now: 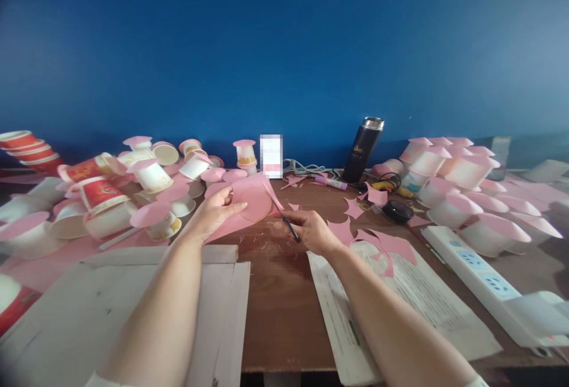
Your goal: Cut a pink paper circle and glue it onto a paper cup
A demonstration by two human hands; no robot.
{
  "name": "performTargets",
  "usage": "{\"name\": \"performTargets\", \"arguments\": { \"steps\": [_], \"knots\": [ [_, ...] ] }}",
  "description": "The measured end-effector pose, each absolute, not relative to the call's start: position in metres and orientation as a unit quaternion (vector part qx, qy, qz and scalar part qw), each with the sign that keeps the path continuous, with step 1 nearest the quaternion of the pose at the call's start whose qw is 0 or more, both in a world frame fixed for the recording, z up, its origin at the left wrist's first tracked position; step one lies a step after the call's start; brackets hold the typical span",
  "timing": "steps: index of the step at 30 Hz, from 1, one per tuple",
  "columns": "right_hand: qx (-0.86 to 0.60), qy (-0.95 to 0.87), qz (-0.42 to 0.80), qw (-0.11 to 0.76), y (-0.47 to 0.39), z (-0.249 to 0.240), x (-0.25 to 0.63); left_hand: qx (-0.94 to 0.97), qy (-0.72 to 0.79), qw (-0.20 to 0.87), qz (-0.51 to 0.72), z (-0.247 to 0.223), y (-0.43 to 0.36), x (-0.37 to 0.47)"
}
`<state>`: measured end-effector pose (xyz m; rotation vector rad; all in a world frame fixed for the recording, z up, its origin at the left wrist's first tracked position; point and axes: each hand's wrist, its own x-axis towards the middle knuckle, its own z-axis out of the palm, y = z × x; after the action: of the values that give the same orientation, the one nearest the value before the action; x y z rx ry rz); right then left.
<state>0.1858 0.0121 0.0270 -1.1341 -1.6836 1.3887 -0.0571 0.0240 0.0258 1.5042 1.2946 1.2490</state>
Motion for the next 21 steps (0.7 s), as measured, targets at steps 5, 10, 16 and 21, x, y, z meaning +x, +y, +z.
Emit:
{"name": "performTargets", "arguments": {
  "steps": [5,10,16,21],
  "knots": [
    [-0.432,-0.661,0.525,0.317,0.0133,0.0277,0.1888,0.584,0.504,0.407,0.49,0.0256,0.0243,-0.0583],
    [-0.423,-0.673,0.518,0.316,0.0159,0.023,0.1917,0.587,0.514,0.402,0.48,0.026,0.0243,-0.0596],
    [-0.424,-0.678,0.508,0.32,0.0183,0.02,0.1933,0.596,0.531,0.382,0.466,0.0252,0.0248,-0.0609],
    [-0.433,-0.657,0.534,0.31,0.0179,0.0192,0.1932,0.612,0.518,0.379,0.462,0.0272,0.0238,-0.0598]
  ]
}}
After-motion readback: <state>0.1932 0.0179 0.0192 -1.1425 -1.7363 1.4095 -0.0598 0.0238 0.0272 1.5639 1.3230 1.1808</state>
